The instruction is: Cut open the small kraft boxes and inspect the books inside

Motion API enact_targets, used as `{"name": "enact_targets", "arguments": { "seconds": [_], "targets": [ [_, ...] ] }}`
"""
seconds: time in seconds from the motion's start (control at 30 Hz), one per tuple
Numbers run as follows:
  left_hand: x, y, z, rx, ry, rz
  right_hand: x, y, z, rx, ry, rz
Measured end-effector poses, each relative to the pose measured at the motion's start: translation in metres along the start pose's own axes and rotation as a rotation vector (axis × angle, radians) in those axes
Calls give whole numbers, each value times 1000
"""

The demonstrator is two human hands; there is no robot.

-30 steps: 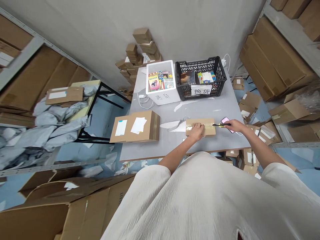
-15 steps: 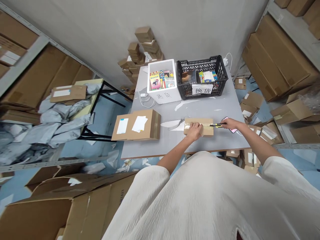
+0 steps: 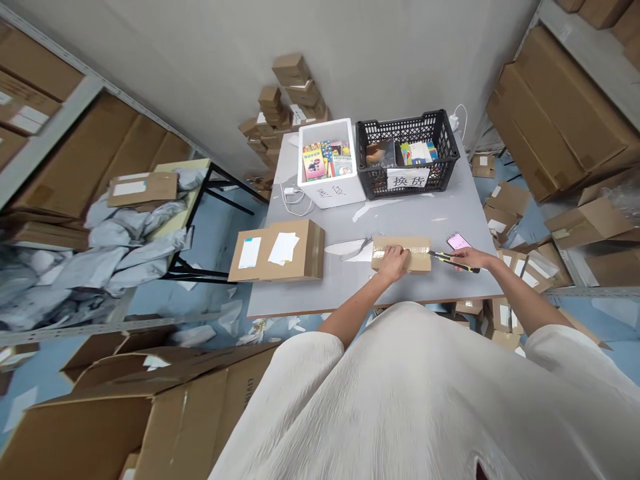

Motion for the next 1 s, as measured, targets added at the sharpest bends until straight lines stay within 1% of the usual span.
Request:
{"name": "enact_targets", "arguments": {
  "seconds": [0.1, 0.17, 0.37, 0.5, 0.6, 0.7, 0.83, 1.0],
  "targets": [
    [0, -3, -2, 8, 11, -1, -6, 1, -6, -3, 7, 86],
    [0, -3, -2, 12, 19, -2, -12, 1, -6, -9, -5, 118],
    [-1, 0, 0, -10, 18, -10, -25, 10, 6, -5, -60, 71],
    [-3, 1, 2, -28, 23, -15, -25, 17, 9, -34, -38, 68],
    [-3, 1, 4, -27, 0, -20, -21, 20, 7, -41, -6, 79],
    [-3, 0, 6, -22, -26, -34, -17, 23, 11, -65, 11, 84],
    [1, -2, 8, -6, -55, -63, -20, 18, 16, -63, -33, 91],
    [5, -1, 9, 8, -71, -92, -34, 3, 8, -4, -142, 159]
  ]
}}
Point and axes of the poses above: each hand's wrist, its own y-axis away from the middle knuckle, its own x-axis out of the back of the hand, z = x × y, the point moved 8 cm from there along -y, towards the middle knuckle, and after that the axes turned 2 degrees about -x, right-handed, at the moved point
